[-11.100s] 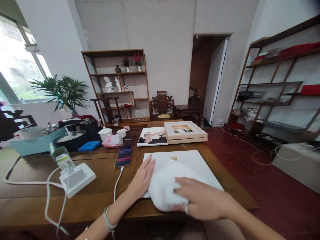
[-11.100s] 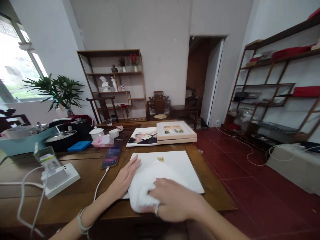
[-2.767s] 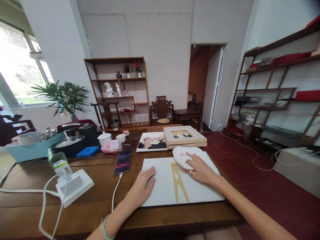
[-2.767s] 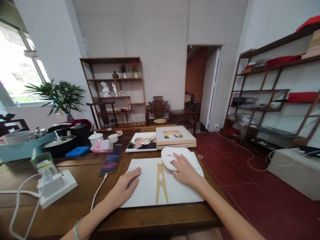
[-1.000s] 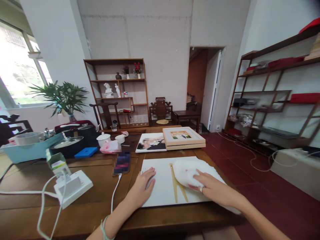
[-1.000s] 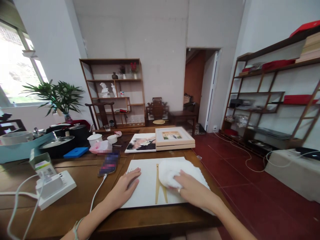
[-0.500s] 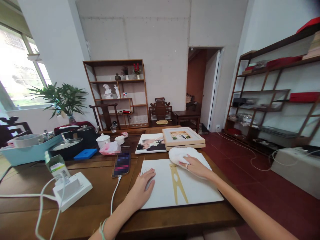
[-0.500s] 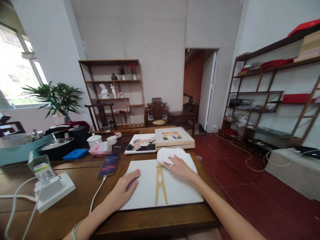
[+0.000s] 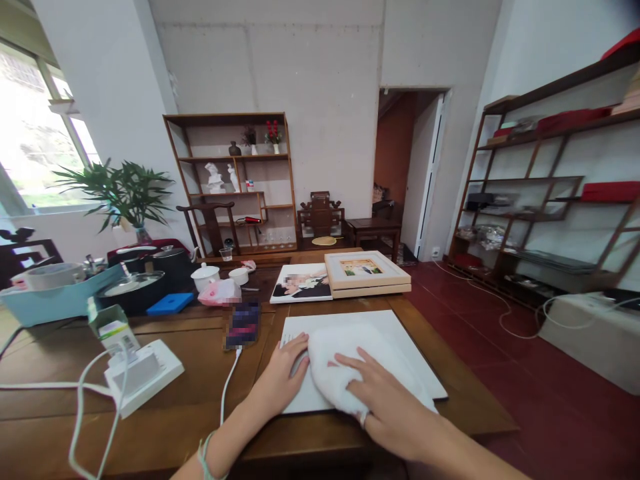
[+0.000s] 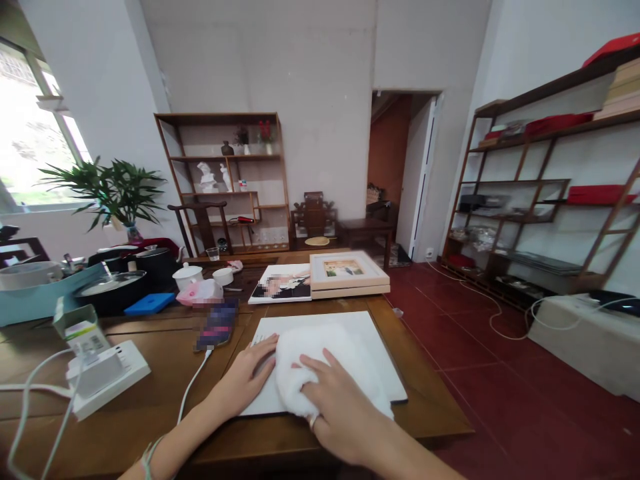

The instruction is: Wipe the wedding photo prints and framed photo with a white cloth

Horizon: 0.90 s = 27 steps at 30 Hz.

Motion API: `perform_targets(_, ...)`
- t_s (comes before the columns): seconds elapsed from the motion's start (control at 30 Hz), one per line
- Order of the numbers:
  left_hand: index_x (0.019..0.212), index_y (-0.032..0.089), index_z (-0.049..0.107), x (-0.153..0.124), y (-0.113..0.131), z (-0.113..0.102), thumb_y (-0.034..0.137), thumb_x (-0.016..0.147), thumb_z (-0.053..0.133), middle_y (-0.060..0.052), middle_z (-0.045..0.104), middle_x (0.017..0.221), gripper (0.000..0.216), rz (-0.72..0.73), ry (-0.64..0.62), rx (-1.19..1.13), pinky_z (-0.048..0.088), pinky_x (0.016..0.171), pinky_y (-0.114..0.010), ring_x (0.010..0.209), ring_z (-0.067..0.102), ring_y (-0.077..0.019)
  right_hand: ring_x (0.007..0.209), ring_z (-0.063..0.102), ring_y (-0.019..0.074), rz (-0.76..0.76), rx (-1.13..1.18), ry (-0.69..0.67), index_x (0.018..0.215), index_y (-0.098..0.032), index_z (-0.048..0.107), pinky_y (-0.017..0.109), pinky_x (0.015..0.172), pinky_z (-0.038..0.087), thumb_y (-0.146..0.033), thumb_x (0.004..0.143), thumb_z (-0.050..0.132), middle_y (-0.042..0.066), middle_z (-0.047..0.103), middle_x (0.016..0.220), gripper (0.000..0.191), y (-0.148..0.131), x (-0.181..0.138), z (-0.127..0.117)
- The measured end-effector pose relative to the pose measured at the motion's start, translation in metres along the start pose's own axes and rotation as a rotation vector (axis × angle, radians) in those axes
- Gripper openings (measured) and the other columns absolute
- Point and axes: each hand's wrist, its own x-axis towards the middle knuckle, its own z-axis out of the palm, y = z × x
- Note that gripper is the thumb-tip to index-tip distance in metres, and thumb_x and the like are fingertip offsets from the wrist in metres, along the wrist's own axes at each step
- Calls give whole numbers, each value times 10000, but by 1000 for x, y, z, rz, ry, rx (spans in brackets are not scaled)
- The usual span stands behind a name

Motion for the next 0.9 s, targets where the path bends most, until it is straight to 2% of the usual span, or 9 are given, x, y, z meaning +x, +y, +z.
perform_targets(0.1,1132,210,541,-1,-1,1,204,830,417,-82,542,1230,327,-16,20,18,275,1018,-489,1195,434,-233,1237,320,182,28,33,8,1018,-183,567,393,1066,108,-114,751,402,90,520,1216,322,14,16,-7)
perform_targets(0.2,1123,201,544,-1,-3,2,215,834,408,-84,538,1235,319,-22,21,38,269,1024,-484,1197,432,-225,1162,409,218,104,63,12,997,-192,584,390,1043,171,-237,838,381,66,581,1131,261,36,40,-13)
perform_targets(0.3,1126,181,542,-1,-2,1,223,837,400,-96,524,1248,325,-33,11,40,279,1022,-479,1201,428,-224,1127,440,236,154,71,29,1010,-191,578,385,1000,247,-346,878,336,57,595,1110,316,54,62,-17)
perform_targets(0.47,1120,179,545,-1,-2,0,227,835,404,-101,524,1247,321,-35,16,27,281,1013,-497,1198,430,-235,1073,487,217,174,22,69,984,-172,581,387,1011,203,-297,885,310,78,589,1128,314,63,80,-14)
perform_targets(0.57,1119,192,544,-2,-3,2,217,832,412,-93,533,1238,317,-21,32,20,277,1018,-491,1195,435,-230,1193,373,223,160,-30,67,972,-154,587,421,1031,123,-176,807,381,112,566,1158,266,53,73,-7)
perform_targets(0.67,1119,191,546,-2,-4,2,211,830,414,-92,543,1228,319,-14,35,11,281,1018,-485,1193,437,-230,1256,281,217,127,-67,37,959,-128,594,430,1039,84,-112,707,428,163,515,1208,303,32,53,-2)
perform_targets(0.8,1127,188,547,-1,0,-1,189,821,412,-97,544,1226,334,-6,8,4,291,1014,-478,1198,431,-234,1268,261,204,102,-86,-39,970,-126,594,421,1049,66,-89,662,417,178,482,1234,357,-8,19,-6)
perform_targets(0.9,1121,183,557,1,5,-5,150,807,403,-105,526,1244,351,-13,-28,15,290,1016,-470,1203,425,-234,1264,271,200,115,-45,-168,987,-141,594,395,1055,75,-82,641,432,159,493,1229,387,-34,0,-16)
